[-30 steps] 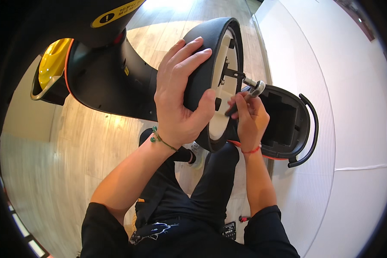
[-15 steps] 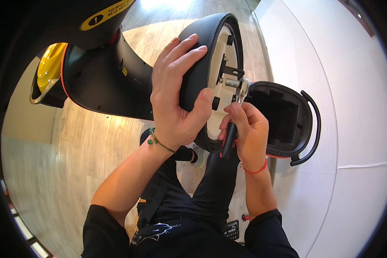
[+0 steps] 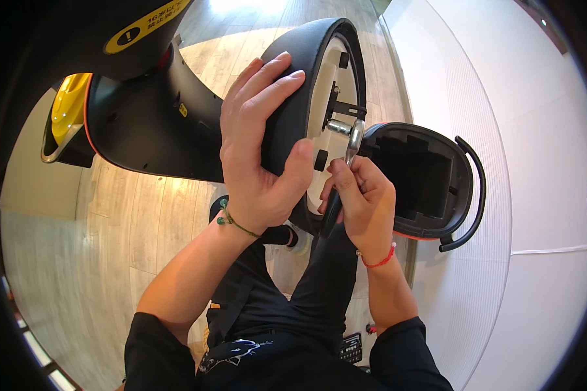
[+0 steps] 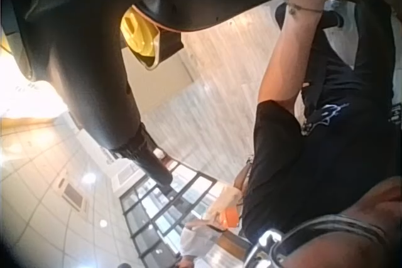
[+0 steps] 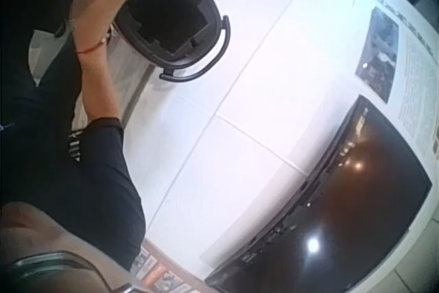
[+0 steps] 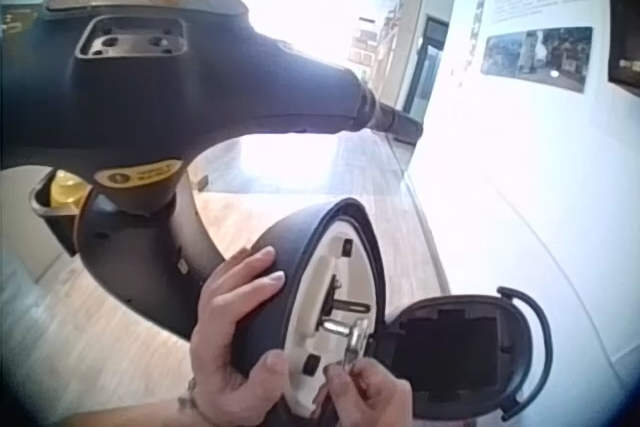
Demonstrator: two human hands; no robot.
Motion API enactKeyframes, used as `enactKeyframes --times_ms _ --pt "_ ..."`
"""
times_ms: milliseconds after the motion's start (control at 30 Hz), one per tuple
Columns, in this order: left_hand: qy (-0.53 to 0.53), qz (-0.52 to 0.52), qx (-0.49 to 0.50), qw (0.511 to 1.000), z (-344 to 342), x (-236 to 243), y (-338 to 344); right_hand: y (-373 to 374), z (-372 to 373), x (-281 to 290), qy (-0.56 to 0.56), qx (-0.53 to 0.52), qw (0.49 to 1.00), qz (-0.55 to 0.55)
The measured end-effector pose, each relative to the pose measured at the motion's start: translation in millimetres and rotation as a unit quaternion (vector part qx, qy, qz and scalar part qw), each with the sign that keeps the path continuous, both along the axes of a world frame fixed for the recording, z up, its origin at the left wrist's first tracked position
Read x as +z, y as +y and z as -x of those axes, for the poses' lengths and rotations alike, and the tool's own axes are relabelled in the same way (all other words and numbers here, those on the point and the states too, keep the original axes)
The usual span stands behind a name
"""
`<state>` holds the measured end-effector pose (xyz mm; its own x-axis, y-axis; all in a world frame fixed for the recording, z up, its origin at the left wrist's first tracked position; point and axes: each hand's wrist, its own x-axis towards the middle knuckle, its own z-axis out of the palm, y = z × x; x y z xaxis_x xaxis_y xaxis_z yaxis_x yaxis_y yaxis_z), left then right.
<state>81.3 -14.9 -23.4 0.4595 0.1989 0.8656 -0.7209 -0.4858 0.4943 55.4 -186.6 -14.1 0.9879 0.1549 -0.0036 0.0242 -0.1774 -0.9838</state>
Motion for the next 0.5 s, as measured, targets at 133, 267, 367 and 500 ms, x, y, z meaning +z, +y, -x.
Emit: enactKeyframes --times_ms 133,267,367,500 --pt "-0.004 -0.003 -0.002 1.0 -1 1 0 3 1 16 0.032 0.001 0.999 -0.016" --pt "-0.001 -0.01 0.001 1.0 0 1 1 6 0 29 0.104 0.011 0.993 -0.059" --pt "0.002 -0.013 0.001 1.0 1 0 2 5 -4 28 0.133 0.029 0.988 -0.074" --pt "-0.002 -0.014 0.003 1.0 0 -1 2 3 -6 20 0.117 0.065 0.99 -0.054"
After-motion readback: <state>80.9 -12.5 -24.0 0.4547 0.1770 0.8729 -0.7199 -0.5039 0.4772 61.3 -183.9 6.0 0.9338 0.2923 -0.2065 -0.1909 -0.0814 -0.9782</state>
